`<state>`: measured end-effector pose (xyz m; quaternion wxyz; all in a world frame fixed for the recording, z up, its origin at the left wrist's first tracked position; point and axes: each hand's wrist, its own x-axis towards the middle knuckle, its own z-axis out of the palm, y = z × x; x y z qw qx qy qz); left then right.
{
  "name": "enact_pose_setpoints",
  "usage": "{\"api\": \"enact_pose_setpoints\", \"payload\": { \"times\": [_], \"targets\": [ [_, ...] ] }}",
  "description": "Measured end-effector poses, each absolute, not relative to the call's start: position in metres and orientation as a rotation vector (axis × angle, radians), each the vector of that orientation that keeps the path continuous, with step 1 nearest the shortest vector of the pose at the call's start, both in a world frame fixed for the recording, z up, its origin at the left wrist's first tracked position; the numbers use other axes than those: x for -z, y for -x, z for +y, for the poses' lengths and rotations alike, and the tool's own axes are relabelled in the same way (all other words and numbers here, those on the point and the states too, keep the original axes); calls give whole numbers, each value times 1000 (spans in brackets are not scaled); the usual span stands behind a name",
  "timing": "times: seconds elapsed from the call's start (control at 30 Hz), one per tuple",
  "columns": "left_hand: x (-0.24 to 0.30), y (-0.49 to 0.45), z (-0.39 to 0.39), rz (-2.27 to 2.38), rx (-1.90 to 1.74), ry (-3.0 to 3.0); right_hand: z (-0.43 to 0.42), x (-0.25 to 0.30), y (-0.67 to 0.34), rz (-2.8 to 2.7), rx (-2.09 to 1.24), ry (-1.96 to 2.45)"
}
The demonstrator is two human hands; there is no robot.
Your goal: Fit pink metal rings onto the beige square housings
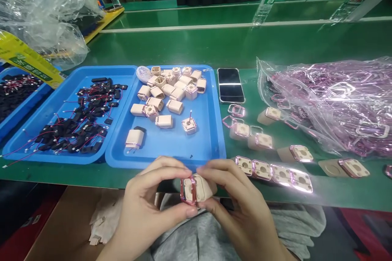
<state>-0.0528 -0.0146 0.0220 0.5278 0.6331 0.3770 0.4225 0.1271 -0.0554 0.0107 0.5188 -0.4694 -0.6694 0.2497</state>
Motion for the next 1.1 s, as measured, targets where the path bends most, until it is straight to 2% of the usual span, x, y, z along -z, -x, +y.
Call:
{"api": "enact_pose_setpoints", "payload": {
  "times": [0.33,0.87,1.1],
  "targets": [
    [-22,53,-15,952,-1058,-1497,-57,-12,-129,-1590,-558,1142],
    [-23,47,-23,983,-1040,-1635,-65,-3,-124,-1425,-704,1111],
    [-30,44,-18,937,-965,-1444,-66,-6,-124,-1398,-663,1080]
  ]
}}
